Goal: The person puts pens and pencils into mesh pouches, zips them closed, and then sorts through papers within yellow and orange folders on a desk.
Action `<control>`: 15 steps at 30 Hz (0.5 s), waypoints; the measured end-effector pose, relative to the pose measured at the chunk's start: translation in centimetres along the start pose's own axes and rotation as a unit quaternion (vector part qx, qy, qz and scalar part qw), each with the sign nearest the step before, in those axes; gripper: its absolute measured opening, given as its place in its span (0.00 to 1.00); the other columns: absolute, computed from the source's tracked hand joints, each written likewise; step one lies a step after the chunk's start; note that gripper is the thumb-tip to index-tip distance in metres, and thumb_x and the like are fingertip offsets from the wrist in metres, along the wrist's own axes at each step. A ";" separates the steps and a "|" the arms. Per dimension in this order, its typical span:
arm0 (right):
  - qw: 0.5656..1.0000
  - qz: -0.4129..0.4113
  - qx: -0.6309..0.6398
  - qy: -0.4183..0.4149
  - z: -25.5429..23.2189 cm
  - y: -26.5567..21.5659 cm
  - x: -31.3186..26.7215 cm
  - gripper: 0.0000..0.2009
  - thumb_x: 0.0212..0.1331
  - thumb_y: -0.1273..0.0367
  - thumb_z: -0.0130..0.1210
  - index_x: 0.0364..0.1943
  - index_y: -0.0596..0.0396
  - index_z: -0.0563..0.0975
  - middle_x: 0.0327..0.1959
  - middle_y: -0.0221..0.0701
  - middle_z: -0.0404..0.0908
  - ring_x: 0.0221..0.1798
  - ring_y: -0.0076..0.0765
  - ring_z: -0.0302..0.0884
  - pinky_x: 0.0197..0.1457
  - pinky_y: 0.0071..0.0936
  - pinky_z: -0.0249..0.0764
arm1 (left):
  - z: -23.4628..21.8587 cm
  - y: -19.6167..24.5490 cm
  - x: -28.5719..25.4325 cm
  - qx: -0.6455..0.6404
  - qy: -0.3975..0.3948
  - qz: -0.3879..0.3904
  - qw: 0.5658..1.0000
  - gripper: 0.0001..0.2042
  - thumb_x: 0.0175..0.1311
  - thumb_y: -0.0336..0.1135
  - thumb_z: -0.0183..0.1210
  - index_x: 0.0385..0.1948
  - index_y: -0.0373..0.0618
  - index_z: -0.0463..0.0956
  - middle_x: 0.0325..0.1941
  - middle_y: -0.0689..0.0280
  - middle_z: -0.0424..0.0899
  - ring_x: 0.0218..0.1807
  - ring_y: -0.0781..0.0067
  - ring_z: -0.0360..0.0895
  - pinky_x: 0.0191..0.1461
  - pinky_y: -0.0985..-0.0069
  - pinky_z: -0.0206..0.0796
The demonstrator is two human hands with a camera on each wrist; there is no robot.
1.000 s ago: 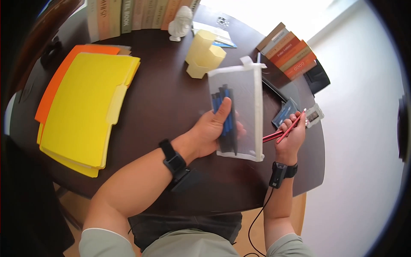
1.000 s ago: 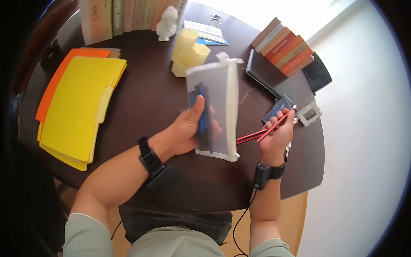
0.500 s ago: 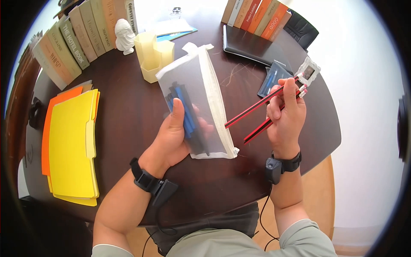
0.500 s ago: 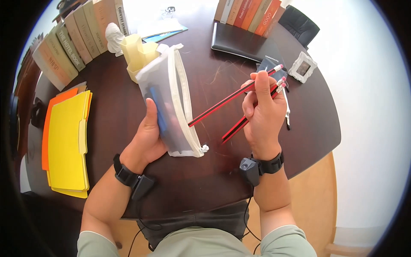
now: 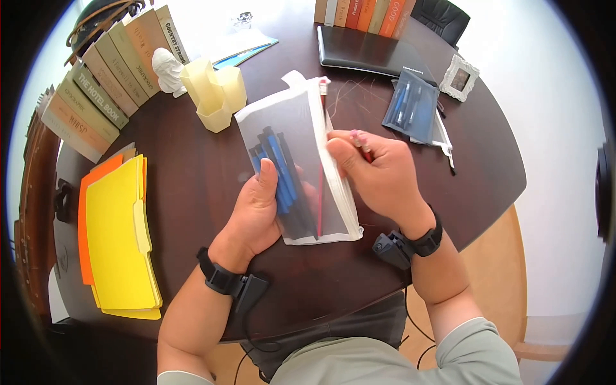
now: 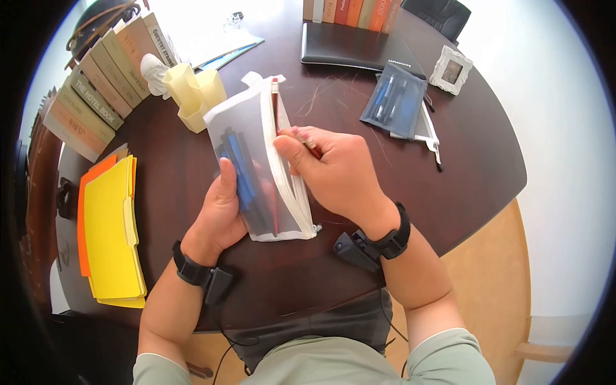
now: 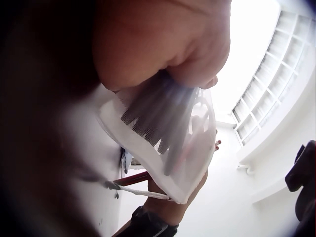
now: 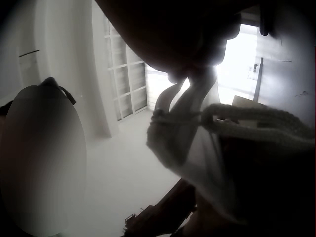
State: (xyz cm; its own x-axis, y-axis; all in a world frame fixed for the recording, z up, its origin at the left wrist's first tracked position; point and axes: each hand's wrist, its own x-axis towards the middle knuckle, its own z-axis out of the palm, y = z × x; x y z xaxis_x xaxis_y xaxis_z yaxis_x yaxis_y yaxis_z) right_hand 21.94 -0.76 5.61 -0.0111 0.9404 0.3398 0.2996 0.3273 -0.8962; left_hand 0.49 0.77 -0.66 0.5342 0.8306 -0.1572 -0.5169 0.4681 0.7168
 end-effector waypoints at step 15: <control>0.999 -0.005 -0.038 0.006 0.4 0.5 0.3 0.16 0.74 0.63 0.57 0.56 0.57 0.84 0.30 0.32 0.85 0.31 0.21 0.74 0.39 0.23 0.74 | 0.2 0.0 -0.2 -0.007 0.007 -0.002 1.000 0.32 0.70 0.68 0.51 0.56 0.45 0.73 0.45 0.59 0.87 0.48 0.62 0.86 0.54 0.60 0.82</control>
State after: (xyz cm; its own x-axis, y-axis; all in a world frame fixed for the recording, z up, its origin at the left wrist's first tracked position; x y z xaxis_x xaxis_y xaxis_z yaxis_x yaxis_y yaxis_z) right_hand 21.69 -0.25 5.13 -0.0039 0.9358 0.3524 0.3710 0.3286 -0.8686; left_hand 0.56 0.56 -0.49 0.5272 0.8325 -0.1704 -0.5235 0.4762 0.7066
